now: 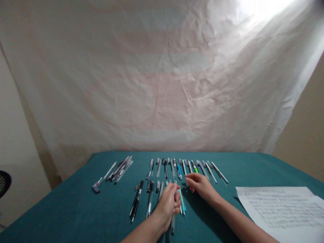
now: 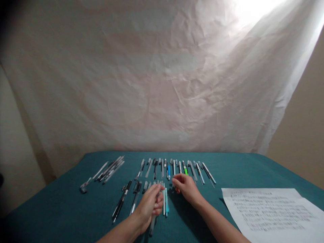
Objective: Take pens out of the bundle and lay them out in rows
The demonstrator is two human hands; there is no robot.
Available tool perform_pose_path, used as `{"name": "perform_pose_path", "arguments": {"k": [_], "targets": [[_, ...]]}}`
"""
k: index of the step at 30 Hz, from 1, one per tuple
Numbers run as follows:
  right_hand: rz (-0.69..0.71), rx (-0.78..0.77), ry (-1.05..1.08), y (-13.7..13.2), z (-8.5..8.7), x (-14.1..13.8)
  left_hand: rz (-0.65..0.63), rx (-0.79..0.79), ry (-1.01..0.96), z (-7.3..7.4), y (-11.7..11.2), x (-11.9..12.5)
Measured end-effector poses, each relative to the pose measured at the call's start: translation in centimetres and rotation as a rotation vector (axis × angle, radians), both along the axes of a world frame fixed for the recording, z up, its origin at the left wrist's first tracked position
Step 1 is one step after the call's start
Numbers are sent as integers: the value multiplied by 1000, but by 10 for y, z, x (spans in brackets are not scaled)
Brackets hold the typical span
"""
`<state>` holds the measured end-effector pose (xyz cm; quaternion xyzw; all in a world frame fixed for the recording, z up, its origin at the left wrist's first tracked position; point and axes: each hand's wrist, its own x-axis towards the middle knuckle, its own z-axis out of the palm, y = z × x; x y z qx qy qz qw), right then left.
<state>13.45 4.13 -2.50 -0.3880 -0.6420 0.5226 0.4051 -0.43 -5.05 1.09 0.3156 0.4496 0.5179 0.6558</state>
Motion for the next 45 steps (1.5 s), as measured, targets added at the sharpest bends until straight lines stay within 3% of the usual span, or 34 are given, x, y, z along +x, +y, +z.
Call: {"name": "perform_pose_path", "arguments": {"k": [7, 17, 24, 34, 39, 41, 45], "targets": [[-95, 307, -345, -4, -17, -11, 98, 50, -70, -1, 2, 0], [-125, 465, -507, -9, -4, -8, 94, 32, -142, -5, 3, -1], [160, 343, -386, -14, 8, 5, 121, 37, -169, -3, 4, -3], [60, 367, -421, -13, 0, -3, 116, 49, -155, -6, 2, -3], [-14, 370, -311, -16, 11, -5, 77, 90, -159, -4, 0, -3], [-25, 278, -209, -20, 20, -8, 57, 96, -152, -3, -2, -2], [95, 0, -13, -32, 36, -17, 35, 128, -171, 2, -1, -2]]}}
